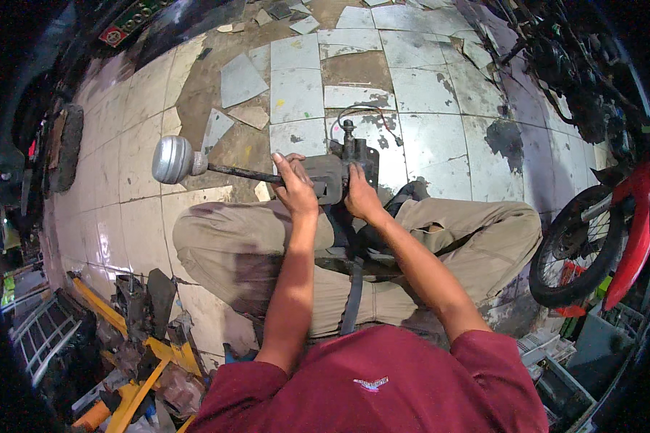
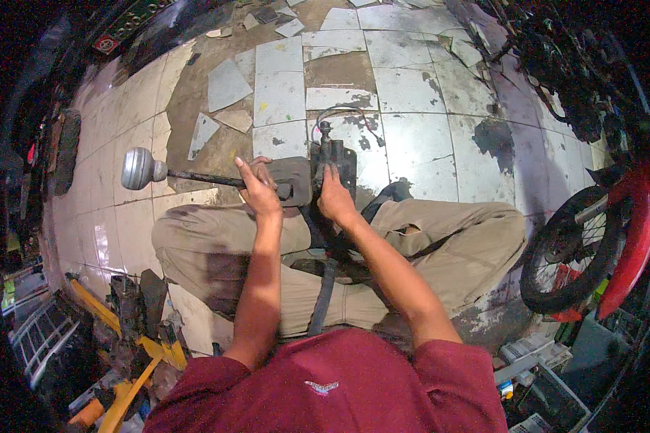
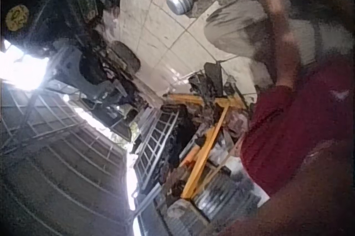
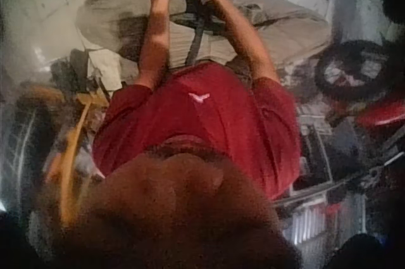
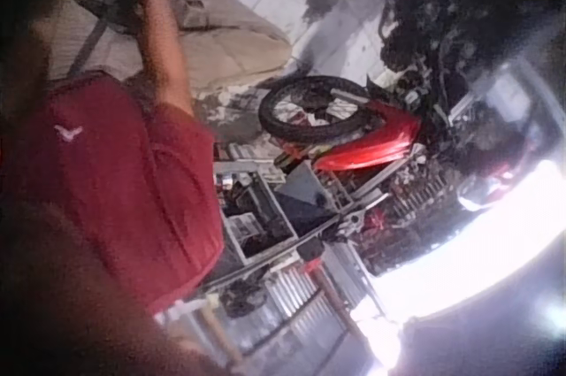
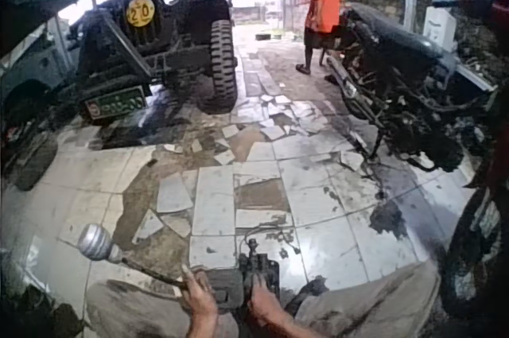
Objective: The person sits on the floor and uses a hammer to tap a mechanical component held in a bench vise. The person repeatedly strikes the part with the hammer while holding it steady with the other hand.
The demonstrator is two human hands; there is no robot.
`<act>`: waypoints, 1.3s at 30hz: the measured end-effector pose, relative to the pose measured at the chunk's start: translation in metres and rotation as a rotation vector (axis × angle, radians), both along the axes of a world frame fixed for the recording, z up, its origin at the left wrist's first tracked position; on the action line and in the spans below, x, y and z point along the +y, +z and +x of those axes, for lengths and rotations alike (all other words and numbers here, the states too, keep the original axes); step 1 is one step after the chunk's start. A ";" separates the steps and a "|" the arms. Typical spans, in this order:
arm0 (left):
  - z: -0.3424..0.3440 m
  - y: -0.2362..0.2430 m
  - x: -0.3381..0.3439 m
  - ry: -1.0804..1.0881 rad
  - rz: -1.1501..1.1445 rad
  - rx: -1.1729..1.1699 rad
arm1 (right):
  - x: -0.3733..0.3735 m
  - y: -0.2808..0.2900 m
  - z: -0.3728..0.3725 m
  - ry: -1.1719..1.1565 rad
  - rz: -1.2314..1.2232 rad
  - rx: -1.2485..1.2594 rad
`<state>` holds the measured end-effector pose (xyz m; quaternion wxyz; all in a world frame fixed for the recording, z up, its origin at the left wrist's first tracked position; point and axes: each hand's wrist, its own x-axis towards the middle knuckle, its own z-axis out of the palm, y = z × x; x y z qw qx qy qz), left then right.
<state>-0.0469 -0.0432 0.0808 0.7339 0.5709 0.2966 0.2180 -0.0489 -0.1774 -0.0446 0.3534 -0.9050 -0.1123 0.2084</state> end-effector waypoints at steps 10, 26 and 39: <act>-0.001 -0.003 0.000 0.032 -0.025 -0.004 | -0.004 0.008 0.003 0.054 -0.058 -0.030; -0.003 -0.005 0.001 -0.006 0.023 -0.036 | -0.003 -0.001 -0.006 0.012 -0.036 -0.102; -0.004 -0.010 0.000 0.008 0.030 -0.070 | 0.003 0.014 -0.035 -0.038 0.043 -0.074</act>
